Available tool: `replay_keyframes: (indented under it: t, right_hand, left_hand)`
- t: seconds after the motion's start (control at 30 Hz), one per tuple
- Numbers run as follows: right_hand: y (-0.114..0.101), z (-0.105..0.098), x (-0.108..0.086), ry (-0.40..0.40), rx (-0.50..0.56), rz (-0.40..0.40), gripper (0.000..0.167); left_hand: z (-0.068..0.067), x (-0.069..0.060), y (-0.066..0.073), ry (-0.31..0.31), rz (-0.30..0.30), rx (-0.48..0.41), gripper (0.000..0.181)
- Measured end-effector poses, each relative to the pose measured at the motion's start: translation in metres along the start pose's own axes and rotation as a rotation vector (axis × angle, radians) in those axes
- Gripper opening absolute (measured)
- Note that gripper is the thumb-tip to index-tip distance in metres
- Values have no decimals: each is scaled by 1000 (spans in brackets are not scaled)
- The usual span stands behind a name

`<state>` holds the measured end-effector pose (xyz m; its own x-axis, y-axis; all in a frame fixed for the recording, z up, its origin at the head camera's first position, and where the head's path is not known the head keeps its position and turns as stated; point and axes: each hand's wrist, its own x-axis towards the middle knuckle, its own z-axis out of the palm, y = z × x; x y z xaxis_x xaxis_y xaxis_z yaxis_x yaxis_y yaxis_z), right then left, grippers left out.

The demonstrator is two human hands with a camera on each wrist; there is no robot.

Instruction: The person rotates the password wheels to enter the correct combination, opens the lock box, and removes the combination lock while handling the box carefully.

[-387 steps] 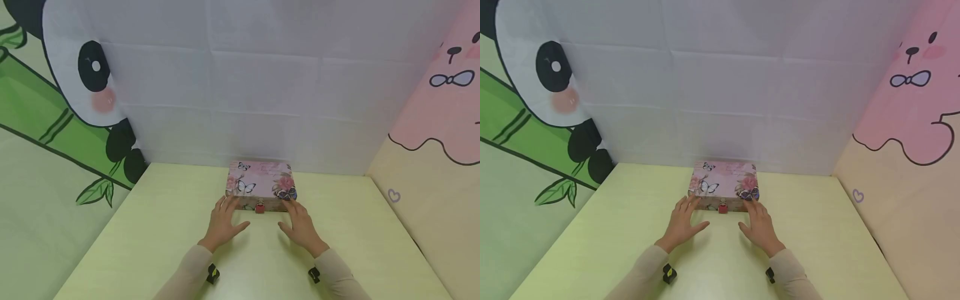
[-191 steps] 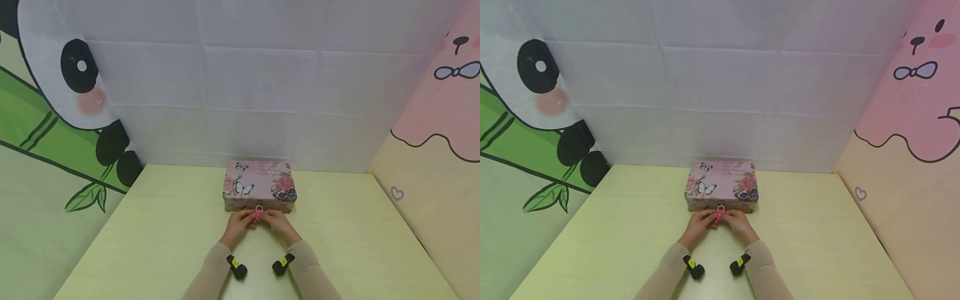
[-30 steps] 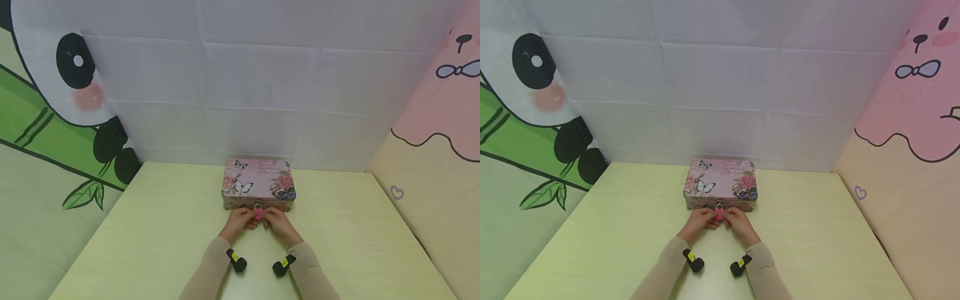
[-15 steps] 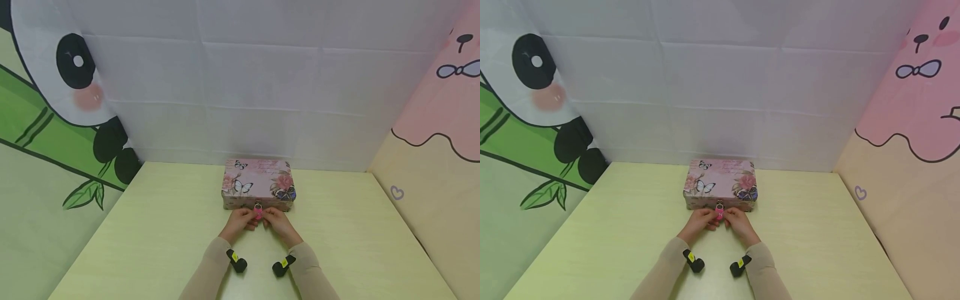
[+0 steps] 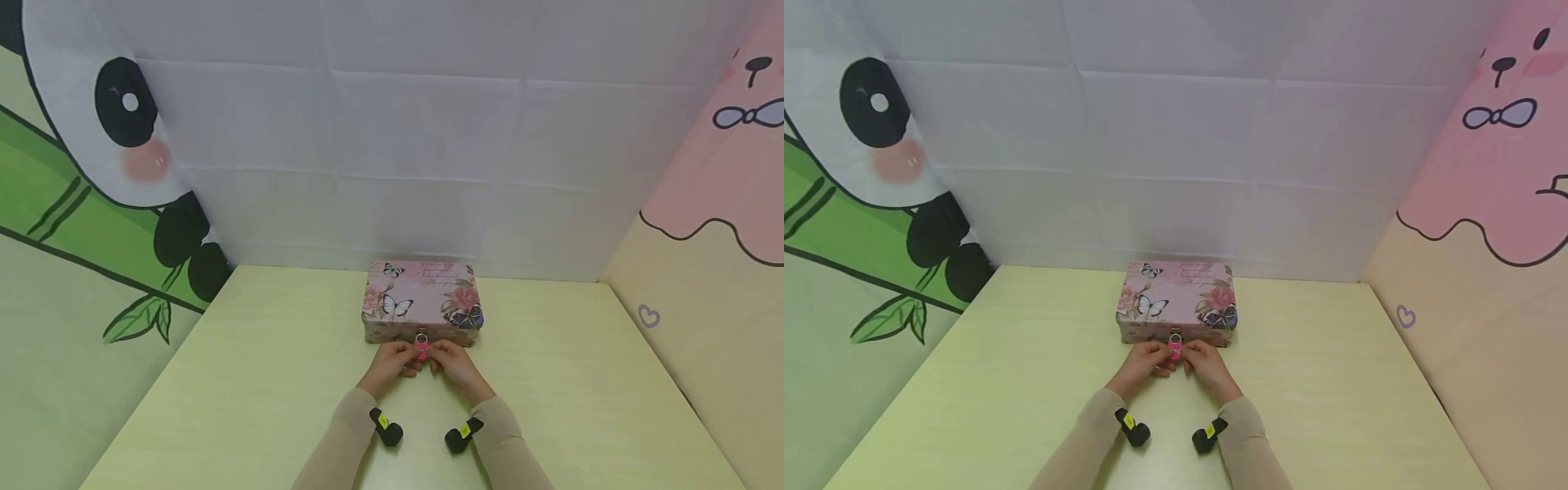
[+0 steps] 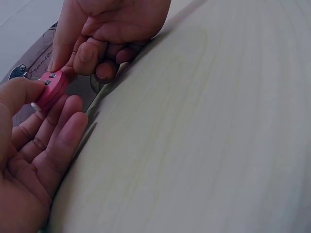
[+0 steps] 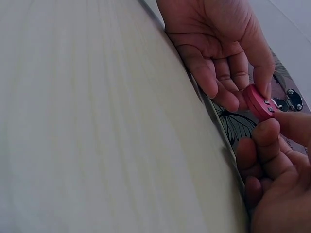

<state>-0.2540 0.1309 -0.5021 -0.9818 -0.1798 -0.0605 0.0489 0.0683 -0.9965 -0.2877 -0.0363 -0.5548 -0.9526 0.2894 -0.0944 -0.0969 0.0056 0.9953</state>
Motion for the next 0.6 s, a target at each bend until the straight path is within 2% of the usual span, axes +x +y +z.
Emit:
replay_keyframes:
  t: [0.3,0.6]
  right_hand:
    - [1,0,2,4,26,-2,15]
    - [1,0,1,-1,13,-5,16]
  left_hand:
    - [0,0,0,-2,13,2,23]
    - [1,0,3,14,1,18,22]
